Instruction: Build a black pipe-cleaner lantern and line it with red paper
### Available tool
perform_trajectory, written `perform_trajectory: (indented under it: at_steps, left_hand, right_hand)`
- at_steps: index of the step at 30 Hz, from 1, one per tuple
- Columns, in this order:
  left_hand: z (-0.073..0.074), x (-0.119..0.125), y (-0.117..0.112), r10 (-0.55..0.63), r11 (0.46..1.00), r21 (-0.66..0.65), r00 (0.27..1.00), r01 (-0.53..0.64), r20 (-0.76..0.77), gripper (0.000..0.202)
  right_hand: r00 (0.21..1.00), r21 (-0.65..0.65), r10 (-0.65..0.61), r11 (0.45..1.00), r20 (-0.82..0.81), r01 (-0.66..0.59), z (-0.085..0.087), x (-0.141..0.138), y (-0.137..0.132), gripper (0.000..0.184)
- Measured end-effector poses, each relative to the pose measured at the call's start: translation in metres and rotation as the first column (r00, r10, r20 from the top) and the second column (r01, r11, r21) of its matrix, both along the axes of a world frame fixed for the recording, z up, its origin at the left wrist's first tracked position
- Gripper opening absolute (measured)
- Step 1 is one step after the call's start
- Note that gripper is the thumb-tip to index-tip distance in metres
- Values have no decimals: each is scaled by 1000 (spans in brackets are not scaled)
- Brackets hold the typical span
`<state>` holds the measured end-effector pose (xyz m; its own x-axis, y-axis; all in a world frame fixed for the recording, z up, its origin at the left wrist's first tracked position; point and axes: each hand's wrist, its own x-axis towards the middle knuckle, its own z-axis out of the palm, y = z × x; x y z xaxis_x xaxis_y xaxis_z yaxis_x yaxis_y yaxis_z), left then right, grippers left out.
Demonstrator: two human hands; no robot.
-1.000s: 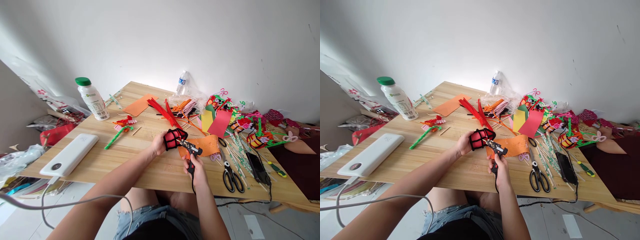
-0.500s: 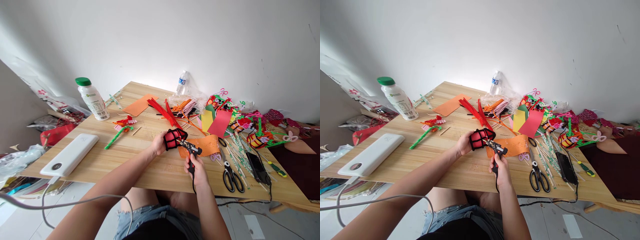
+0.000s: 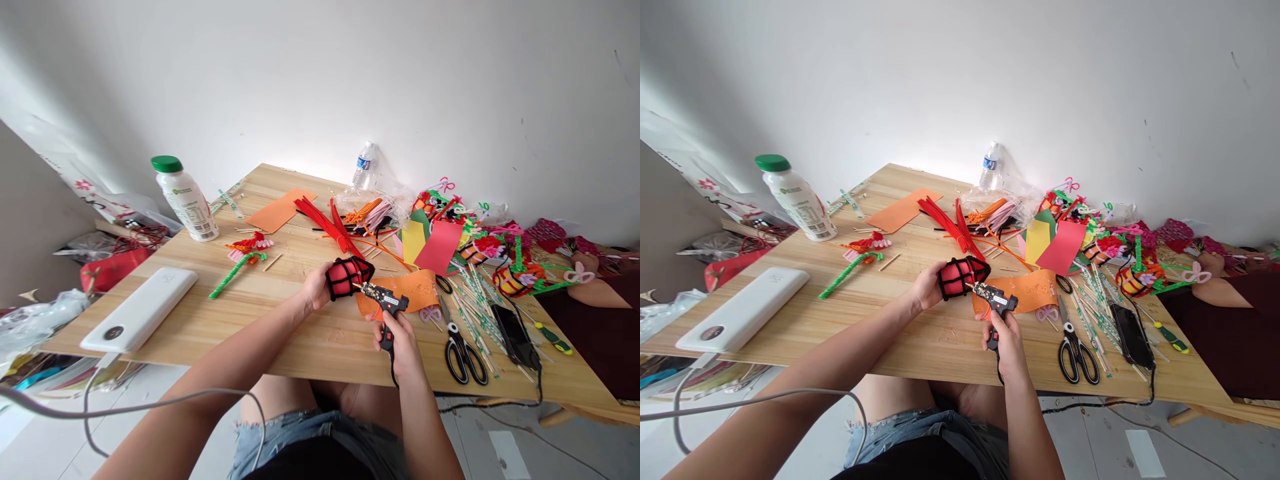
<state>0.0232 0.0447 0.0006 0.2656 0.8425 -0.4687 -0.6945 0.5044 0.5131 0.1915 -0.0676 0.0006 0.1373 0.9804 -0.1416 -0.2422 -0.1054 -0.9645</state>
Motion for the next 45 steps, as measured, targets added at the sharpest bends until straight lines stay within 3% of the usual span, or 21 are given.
perform_trajectory:
  at_steps: [8, 19, 26, 32, 41, 45]
  left_hand:
    - [0, 0, 1, 11, 1000, -7, 1000, -11, -1, 31]
    - [2, -3, 1, -43, 998, 56, 999, 42, 17, 43]
    - [1, -5, -3, -69, 985, 158, 997, 71, -18, 18]
    - [0, -4, -5, -119, 947, 290, 990, 135, -75, 23]
    - [-4, -4, -3, -79, 970, 226, 995, 92, -66, 37]
    - [-4, -3, -2, -60, 971, 229, 995, 76, -75, 32]
  right_hand:
    - [1000, -11, 11, 1000, -26, -11, 3, 7, -3, 25]
    - [958, 36, 74, 997, -276, -67, -2, 19, -6, 24]
    - [991, 44, -16, 999, -129, 21, -3, 6, -3, 22]
    - [999, 41, -48, 998, -4, 48, -4, -2, 2, 30]
    - [994, 31, -36, 999, 101, 33, -2, -2, -2, 32]
    - [993, 29, -60, 998, 105, 57, 1, 1, -6, 29]
